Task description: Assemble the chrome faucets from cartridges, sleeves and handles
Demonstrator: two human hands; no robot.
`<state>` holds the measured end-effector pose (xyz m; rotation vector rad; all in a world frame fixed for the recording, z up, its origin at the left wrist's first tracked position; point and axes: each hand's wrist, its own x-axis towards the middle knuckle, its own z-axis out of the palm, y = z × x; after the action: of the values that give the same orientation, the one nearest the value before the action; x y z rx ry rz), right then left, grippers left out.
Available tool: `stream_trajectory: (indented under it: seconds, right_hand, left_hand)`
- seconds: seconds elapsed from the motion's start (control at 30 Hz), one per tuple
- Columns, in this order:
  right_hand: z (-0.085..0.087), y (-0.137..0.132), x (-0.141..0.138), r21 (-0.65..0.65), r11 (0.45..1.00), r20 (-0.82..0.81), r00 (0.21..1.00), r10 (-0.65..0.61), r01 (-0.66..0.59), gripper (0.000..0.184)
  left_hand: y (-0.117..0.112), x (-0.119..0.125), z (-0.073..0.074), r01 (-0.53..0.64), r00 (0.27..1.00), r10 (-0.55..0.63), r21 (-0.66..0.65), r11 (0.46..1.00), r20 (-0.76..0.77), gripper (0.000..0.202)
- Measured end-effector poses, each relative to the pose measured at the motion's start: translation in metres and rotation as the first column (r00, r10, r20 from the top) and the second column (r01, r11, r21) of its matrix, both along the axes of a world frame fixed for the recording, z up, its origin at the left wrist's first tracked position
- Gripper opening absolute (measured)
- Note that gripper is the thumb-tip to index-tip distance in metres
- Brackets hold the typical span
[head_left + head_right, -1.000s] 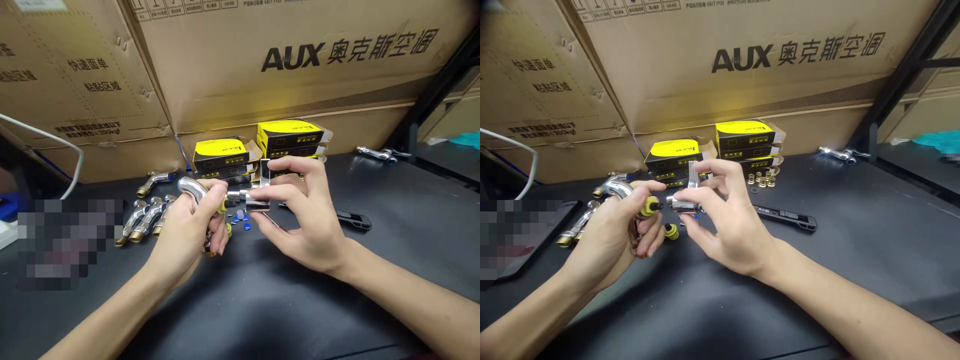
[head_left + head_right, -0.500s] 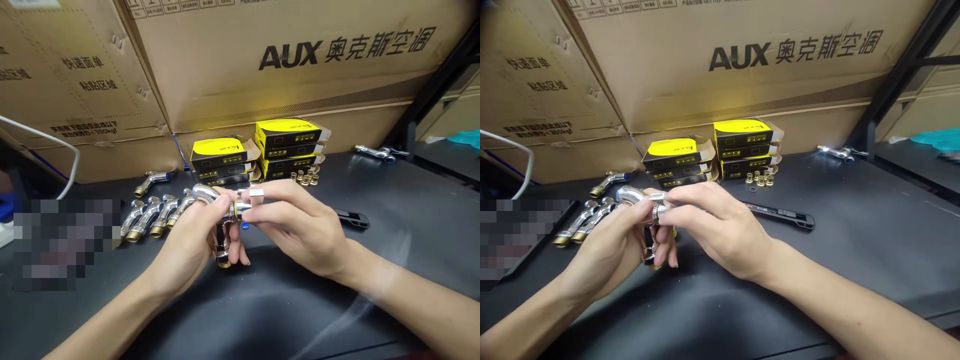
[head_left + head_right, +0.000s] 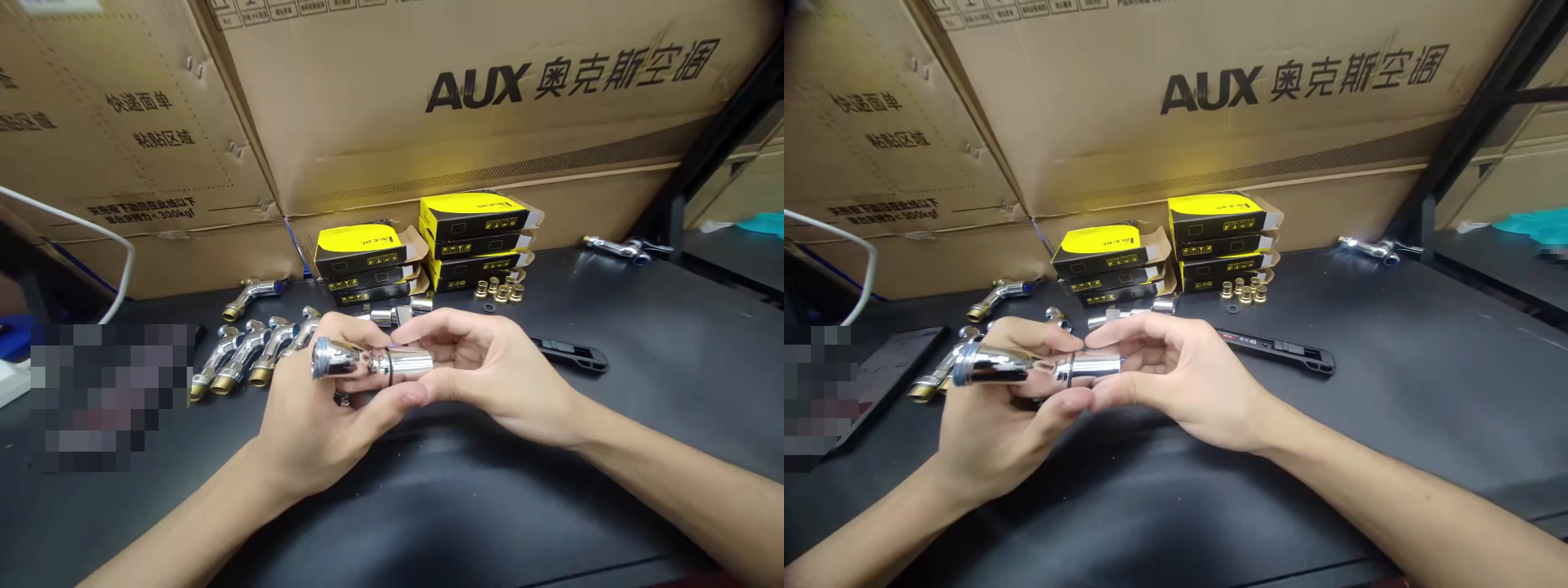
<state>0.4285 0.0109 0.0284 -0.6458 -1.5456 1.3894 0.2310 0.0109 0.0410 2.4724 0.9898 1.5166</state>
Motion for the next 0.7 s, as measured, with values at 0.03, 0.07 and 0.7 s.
stream_trajectory:
  seconds: [0.03, 0.07, 0.7]
  right_hand:
    - [0.001, 0.000, -0.001, -0.101, 0.993, -0.037, 0.998, 0.050, -0.054, 0.034]
    - [0.001, 0.000, -0.001, -0.169, 0.981, -0.070, 0.994, 0.080, -0.091, 0.035]
    - [0.006, 0.001, 0.000, -0.147, 0.982, -0.038, 0.991, -0.125, 0.118, 0.044]
  left_hand:
    - [0.001, -0.001, -0.001, 0.010, 0.999, -0.007, 0.094, 0.996, -0.033, 0.027]
    - [0.002, -0.001, -0.002, 0.018, 0.998, -0.008, 0.167, 0.986, -0.060, 0.029]
    - [0.007, -0.004, -0.012, 0.156, 0.984, -0.160, -0.057, 0.986, -0.076, 0.021]
